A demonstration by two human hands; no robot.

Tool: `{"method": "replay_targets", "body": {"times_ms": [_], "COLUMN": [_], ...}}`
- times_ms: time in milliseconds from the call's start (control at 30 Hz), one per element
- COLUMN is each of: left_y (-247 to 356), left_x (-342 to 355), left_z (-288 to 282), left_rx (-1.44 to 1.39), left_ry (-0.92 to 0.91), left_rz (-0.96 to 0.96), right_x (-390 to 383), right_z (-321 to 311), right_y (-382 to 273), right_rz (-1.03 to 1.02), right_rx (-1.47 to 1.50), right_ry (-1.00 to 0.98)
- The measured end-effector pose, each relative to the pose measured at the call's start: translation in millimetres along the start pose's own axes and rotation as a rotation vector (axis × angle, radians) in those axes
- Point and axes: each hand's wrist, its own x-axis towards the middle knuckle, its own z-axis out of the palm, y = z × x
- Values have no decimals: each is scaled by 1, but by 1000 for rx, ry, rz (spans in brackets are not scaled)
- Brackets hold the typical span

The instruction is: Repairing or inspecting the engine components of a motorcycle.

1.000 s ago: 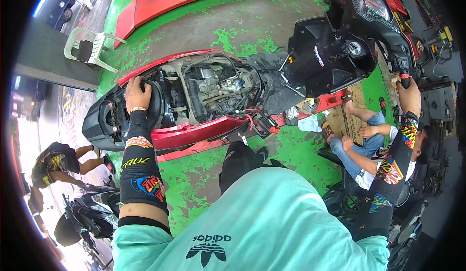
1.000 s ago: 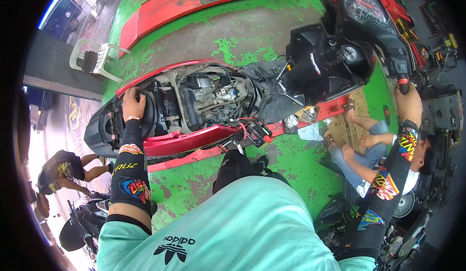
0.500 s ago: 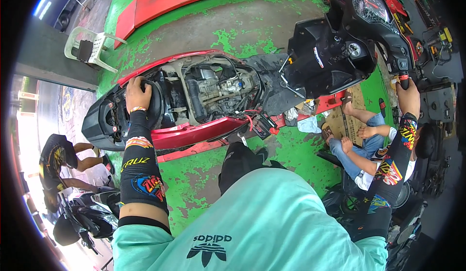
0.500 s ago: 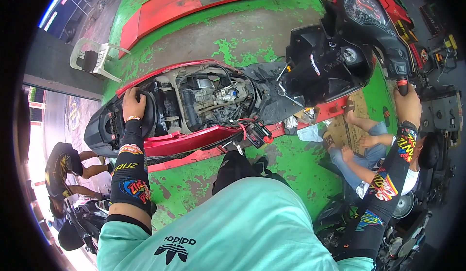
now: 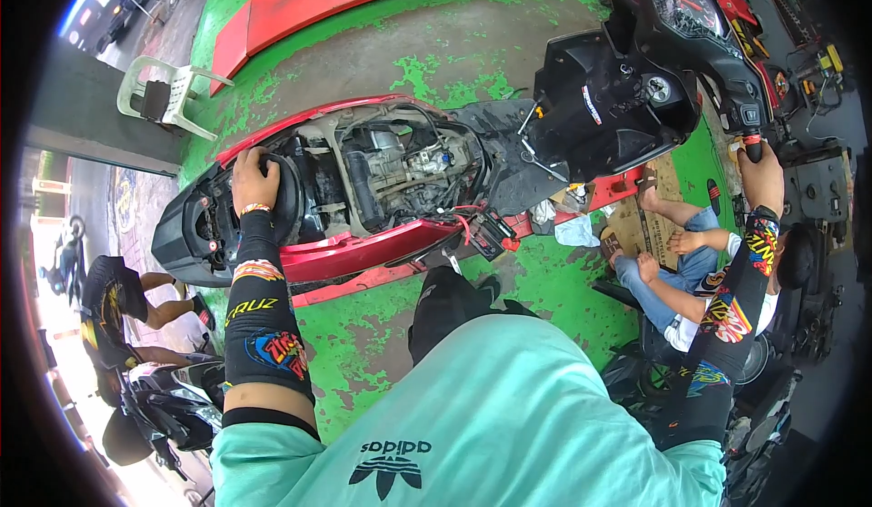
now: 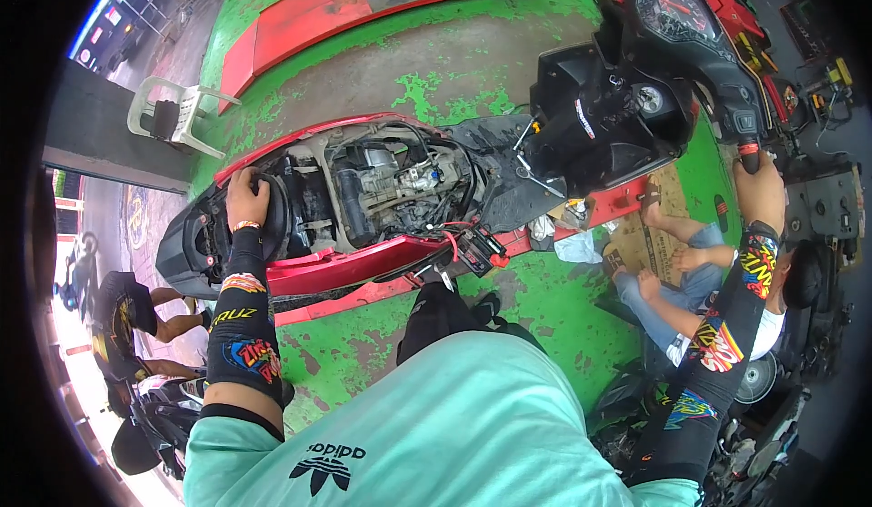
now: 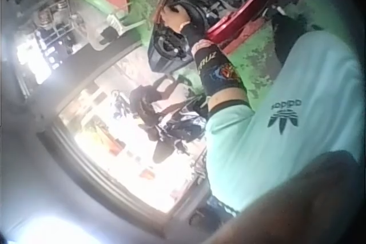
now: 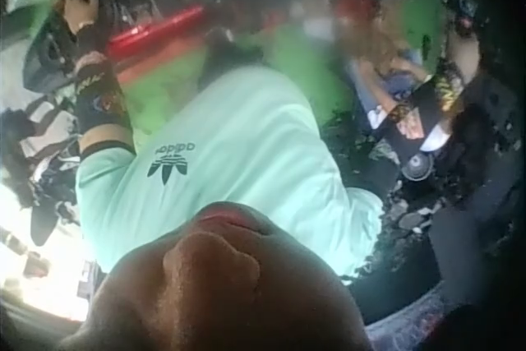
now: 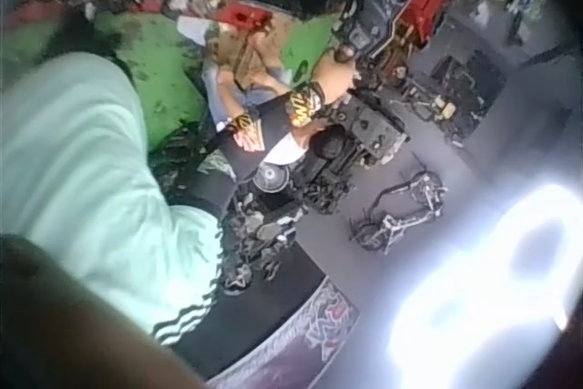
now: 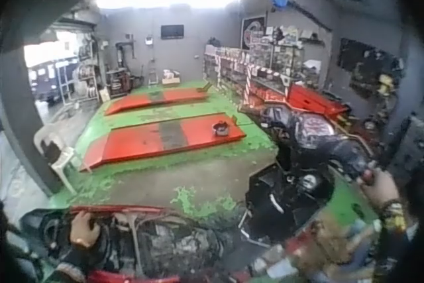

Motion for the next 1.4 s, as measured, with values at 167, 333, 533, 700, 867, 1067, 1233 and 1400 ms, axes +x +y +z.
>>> {"method": "replay_targets", "body": {"times_ms": [167,333,533,700,867,1067,1233,1400], "left_y": [-2,-3,-2,-2,-4,-3,-2,-1], "left_x": [-1,0,0,0,0,0,-1,-1], "left_z": [1,1,0,1,1,0,-1,-2], "left_rx": [2,0,1,-9,-42,-55,-20,-54], "left_ry": [34,3,5,1,7,10,4,13], "left_rz": [11,-6,-14,-35,-14,-23,-41,-28], "right_x": [-1,-3,-3,-2,-6,-5,-4,-6], "right_z": [0,-2,-4,-2,-6,-5,-5,-5], "right_y": [-1,-5,-4,-3,-7,-7,-8,-8], "right_rz": [10,10,-5,2,-9,1,21,12], "right_rx": [3,10,-1,-7,22,14,35,47], "right_ry": [7,39,17,-2,-9,3,-11,11]}}
